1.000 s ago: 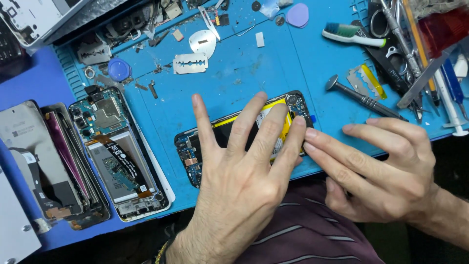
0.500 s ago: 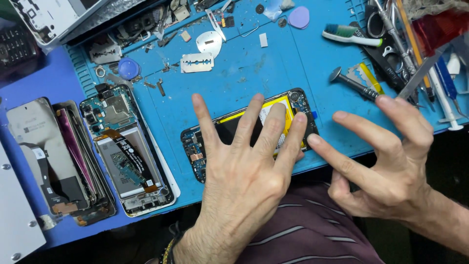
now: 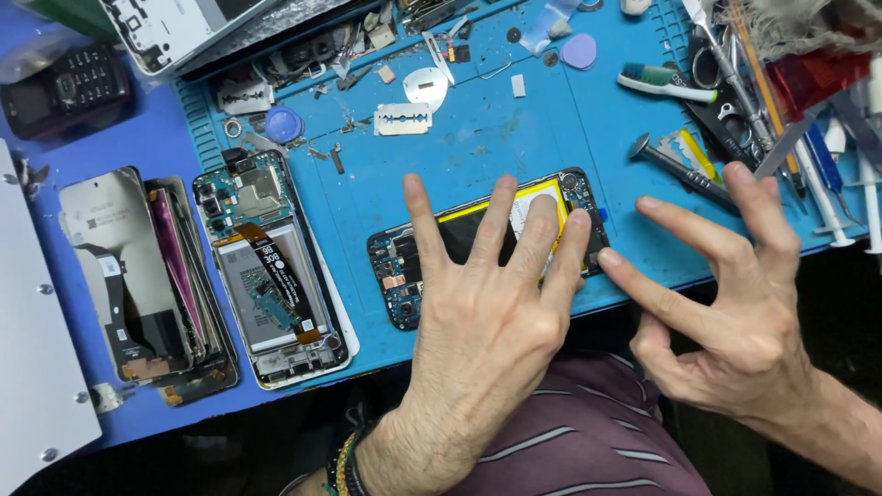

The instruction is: The person repairs a disassembled smartphone at a cluttered workbench. They handle a replacement battery, press it into the phone body, pry at internal components with a spudger, use tweezers on small parts, lift the frame to reposition the phone, and wipe parts with a cloth.

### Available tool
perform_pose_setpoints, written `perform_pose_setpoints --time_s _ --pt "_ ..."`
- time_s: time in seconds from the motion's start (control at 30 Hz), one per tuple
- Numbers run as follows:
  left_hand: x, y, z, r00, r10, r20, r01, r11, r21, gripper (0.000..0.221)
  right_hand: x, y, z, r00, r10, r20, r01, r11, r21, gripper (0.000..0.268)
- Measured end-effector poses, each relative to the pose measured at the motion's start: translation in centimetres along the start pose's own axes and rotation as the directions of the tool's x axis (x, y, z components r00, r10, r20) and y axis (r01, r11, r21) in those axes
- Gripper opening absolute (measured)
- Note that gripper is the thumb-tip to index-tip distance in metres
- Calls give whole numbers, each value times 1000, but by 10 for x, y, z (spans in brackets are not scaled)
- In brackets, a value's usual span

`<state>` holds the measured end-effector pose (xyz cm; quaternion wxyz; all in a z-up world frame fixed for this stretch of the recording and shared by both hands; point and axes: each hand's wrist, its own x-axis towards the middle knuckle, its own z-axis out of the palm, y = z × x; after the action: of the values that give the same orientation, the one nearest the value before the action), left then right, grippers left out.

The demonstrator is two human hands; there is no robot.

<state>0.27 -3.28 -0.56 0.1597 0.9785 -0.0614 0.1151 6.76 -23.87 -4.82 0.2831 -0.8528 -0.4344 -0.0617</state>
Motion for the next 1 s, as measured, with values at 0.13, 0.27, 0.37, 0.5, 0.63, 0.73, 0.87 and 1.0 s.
perform_pose_setpoints --time_s 0.13,0.27,0.37,0.5,0.63,0.73,0.87,1.0 --pt "-1 1 1 1000 1 -5 -1 1000 2 46 9 -1 0 995 -95 -45 90 992 -88 41" --pt "-2 3 1 998 -4 -58 4 1000 4 45 16 -6 -4 988 -141 -62 131 980 -149 45" --pt "1 4 -2 992 5 -123 -5 1000 0 41 23 -8 -8 982 -162 -91 149 979 -138 44" --pt "2 3 2 984 50 -172 -59 997 -50 32 21 13 2 971 -200 -132 188 977 -97 31" --pt "1 -2 1 987 50 -152 -72 988 -139 40 23 18 9 987 -73 -143 71 997 -18 20" --pt "0 -4 0 992 42 -122 -63 982 -180 48 22 22 7 992 -89 -85 86 996 -29 20" --pt "-2 -5 -3 992 41 -116 -63 979 -192 48 25 19 5 994 -64 -88 63 998 -16 20" --pt "-7 -8 -10 986 48 -158 -85 968 -237 44 24 24 7 995 -52 -82 50 999 -21 19"
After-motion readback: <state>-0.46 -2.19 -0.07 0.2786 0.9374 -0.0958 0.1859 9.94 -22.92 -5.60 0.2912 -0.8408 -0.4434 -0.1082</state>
